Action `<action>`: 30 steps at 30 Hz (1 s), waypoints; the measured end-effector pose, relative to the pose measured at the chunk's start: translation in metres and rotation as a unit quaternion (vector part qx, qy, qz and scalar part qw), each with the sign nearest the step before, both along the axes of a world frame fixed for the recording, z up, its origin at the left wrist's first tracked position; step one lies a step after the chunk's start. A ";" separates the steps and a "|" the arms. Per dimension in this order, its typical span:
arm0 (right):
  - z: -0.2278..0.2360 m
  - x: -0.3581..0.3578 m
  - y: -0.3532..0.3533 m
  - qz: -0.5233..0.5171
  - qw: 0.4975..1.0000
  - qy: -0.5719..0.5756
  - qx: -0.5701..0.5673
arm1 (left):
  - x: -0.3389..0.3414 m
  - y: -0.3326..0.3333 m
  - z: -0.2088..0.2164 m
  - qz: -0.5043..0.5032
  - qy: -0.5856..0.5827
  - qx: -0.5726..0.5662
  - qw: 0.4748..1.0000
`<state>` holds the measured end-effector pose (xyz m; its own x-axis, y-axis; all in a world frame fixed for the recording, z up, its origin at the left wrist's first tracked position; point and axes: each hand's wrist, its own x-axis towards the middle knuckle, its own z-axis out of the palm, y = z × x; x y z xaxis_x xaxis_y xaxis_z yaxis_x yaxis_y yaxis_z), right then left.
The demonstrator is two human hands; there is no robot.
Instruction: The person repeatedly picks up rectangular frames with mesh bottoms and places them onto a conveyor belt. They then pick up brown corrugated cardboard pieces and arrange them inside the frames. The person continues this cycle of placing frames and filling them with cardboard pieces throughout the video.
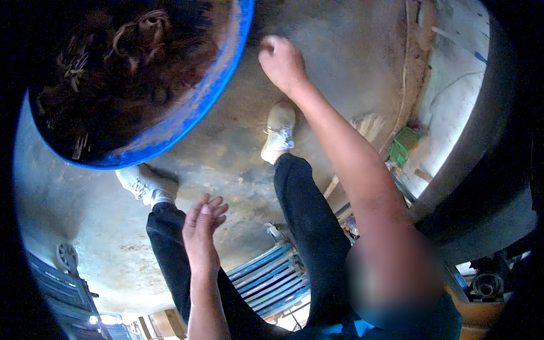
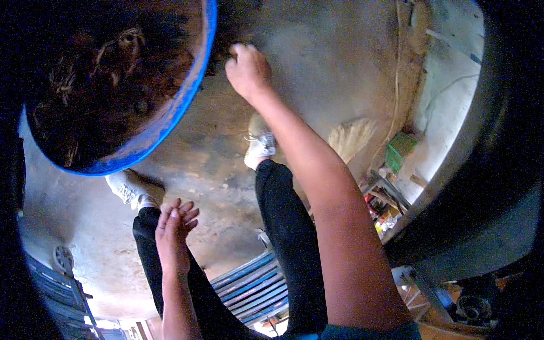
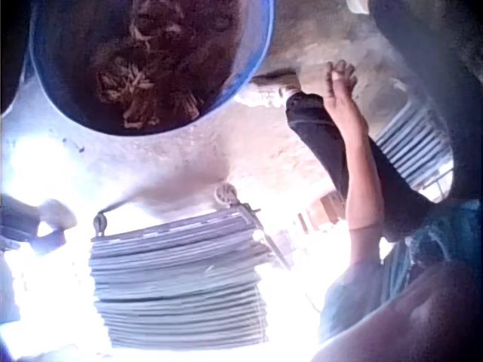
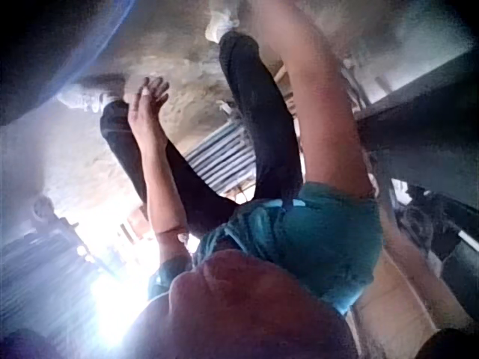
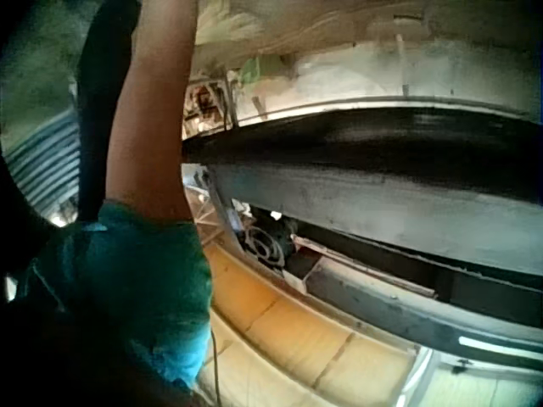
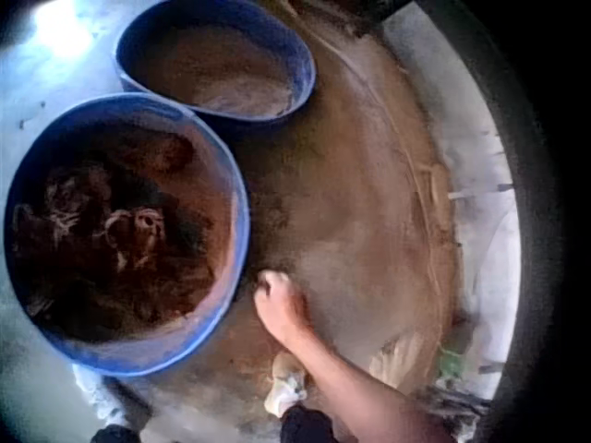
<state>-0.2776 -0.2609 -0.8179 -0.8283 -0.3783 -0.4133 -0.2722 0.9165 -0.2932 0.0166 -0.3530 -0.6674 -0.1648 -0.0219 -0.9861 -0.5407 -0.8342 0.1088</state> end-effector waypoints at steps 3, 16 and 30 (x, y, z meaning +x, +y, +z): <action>-0.057 0.010 0.000 0.155 0.984 -0.080 0.028 | 0.006 -0.009 0.000 0.017 0.002 -0.002 1.000; -0.082 0.136 0.022 -0.078 0.986 -0.140 -0.039 | 0.015 -0.038 0.004 0.070 0.006 -0.001 0.998; 0.080 0.148 -0.115 0.446 0.865 -0.142 0.181 | 0.019 -0.082 0.020 0.227 0.071 -0.032 0.971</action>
